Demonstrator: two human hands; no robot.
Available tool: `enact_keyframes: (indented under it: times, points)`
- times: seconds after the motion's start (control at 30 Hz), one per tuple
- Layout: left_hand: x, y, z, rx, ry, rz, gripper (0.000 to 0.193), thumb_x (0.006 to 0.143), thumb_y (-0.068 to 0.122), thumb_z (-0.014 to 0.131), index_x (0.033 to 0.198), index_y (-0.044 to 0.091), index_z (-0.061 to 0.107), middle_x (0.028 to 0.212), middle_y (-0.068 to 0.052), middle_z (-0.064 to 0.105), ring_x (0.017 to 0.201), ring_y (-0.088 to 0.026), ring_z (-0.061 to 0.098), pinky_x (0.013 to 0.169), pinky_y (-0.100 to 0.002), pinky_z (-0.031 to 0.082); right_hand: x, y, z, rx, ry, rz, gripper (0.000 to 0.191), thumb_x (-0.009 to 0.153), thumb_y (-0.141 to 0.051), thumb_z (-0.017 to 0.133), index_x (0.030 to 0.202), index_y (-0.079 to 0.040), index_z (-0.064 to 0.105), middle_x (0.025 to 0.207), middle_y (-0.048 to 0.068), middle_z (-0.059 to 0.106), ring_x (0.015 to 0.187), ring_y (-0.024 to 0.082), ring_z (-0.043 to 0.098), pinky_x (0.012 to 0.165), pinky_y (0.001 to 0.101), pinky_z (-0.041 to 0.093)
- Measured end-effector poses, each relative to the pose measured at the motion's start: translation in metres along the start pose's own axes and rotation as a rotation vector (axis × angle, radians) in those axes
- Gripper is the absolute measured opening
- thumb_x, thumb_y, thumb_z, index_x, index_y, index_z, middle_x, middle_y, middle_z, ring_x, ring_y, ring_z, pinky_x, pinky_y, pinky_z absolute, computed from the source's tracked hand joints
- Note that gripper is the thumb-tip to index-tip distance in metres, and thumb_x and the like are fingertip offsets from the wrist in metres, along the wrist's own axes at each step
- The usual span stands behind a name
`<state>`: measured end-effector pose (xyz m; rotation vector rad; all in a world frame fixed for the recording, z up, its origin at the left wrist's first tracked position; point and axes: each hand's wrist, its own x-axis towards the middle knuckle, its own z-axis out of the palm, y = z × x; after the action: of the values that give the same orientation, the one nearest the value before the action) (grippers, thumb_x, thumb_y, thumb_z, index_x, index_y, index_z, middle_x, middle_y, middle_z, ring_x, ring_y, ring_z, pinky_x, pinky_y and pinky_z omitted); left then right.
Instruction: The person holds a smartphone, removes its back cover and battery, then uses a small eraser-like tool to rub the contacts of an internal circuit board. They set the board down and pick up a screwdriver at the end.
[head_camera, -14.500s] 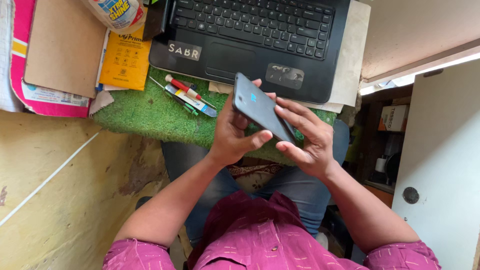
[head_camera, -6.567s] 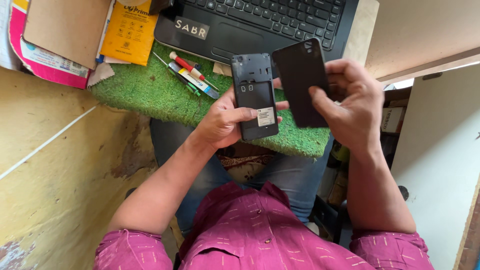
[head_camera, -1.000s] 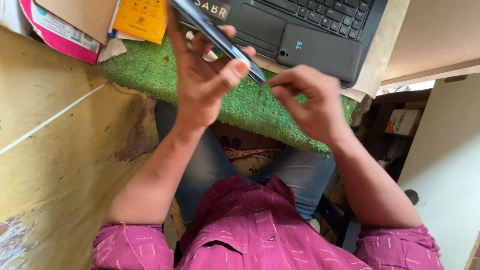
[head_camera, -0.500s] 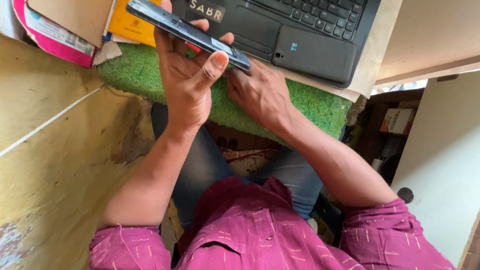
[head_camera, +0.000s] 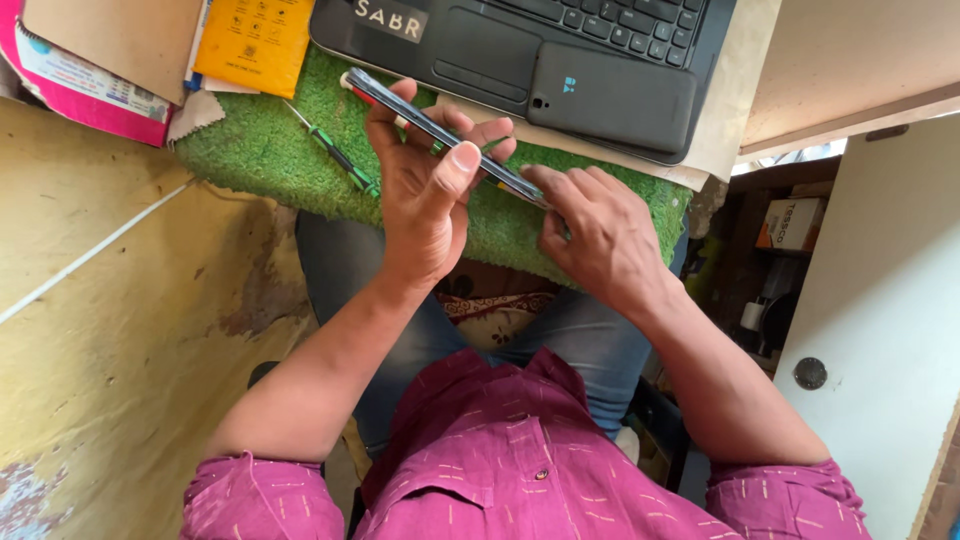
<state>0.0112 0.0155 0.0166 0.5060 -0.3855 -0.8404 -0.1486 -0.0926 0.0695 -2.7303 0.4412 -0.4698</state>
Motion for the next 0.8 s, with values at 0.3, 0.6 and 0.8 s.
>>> enact_keyframes:
  times: [0.3, 0.6, 0.8]
  points:
    - [-0.002, -0.019, -0.007, 0.052, 0.003, 0.045, 0.064, 0.101, 0.001, 0.072, 0.146, 0.017, 0.028, 0.132, -0.013, 0.056, 0.126, -0.037, 0.067, 0.112, -0.054, 0.056, -0.006, 0.025, -0.037, 0.128, 0.109, 0.425, 0.005, 0.092, -0.002, 0.064, 0.096, 0.001, 0.065, 0.093, 0.011, 0.063, 0.08, 0.025, 0.064, 0.073, 0.0363, 0.05]
    - [-0.005, -0.027, -0.01, 0.121, -0.004, 0.058, 0.065, 0.101, -0.003, 0.072, 0.145, 0.016, 0.027, 0.129, -0.012, 0.054, 0.122, -0.033, 0.067, 0.109, -0.047, 0.056, -0.006, 0.002, -0.033, 0.217, 0.127, 0.222, 0.02, 0.099, -0.017, 0.068, 0.111, -0.002, 0.073, 0.089, 0.015, 0.057, 0.075, 0.029, 0.06, 0.068, 0.0385, 0.048]
    - [-0.006, -0.027, -0.008, 0.204, 0.008, 0.07, 0.066, 0.101, -0.004, 0.072, 0.143, 0.017, 0.026, 0.131, -0.012, 0.052, 0.122, -0.032, 0.067, 0.108, -0.046, 0.057, -0.006, 0.007, -0.028, 0.102, 0.157, 0.059, 0.011, 0.098, -0.014, 0.081, 0.107, -0.011, 0.074, 0.103, 0.006, 0.073, 0.092, 0.025, 0.068, 0.082, 0.0369, 0.053]
